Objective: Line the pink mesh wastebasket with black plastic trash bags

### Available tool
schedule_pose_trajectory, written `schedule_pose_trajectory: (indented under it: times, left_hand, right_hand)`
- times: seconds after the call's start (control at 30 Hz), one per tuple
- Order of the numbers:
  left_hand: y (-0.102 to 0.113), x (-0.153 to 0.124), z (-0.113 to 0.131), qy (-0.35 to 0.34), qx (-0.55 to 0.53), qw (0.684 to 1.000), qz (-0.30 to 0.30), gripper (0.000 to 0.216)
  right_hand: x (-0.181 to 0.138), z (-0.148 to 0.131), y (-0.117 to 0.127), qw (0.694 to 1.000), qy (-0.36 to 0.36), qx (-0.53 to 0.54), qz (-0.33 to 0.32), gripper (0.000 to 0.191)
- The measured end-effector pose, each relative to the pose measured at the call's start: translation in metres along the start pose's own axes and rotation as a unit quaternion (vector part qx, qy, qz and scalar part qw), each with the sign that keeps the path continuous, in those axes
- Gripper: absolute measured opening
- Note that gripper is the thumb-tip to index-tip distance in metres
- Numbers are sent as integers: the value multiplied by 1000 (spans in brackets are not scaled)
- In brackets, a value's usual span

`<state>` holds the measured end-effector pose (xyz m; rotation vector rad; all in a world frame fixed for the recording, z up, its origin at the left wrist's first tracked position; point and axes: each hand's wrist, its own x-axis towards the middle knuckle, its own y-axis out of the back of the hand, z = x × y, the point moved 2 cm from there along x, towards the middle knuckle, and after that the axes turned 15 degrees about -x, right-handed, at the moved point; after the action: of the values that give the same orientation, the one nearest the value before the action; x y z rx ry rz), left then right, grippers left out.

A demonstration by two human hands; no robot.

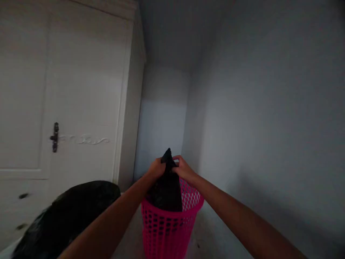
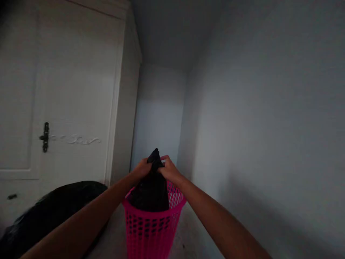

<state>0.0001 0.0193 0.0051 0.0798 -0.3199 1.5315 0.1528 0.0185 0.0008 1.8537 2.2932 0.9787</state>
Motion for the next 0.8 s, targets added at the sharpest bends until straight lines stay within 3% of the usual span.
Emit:
schedule_pose_trajectory:
  times: [0.17,0.27,0.4,0.53,0.63,0.8]
  left_hand:
    - [0,-1,-2,45,-21,999,-8,20]
    - [1,-1,-2,78,-36,996,-10,28]
    - [1,-3,3,99,-39,994,-12,34]
    - [-2,-3,8,92,-23,995,-30,32]
    - [5,1,11,59,31,998,-5,30]
    - [45,11,18,5,151,986,74,27]
  right_hand:
    - [-1,-1,7,990,43,-126,46,50]
    - [-7,-7,11,971,112,-199,68,49]
    - [-23,-23,13,905,256,-327,89,36]
    - [-31,-30,16,849,311,-419,76,25]
    - [-30,-24,27,855,339,-387,67,22]
    - [-32,7,60,901,328,-283,-1,13]
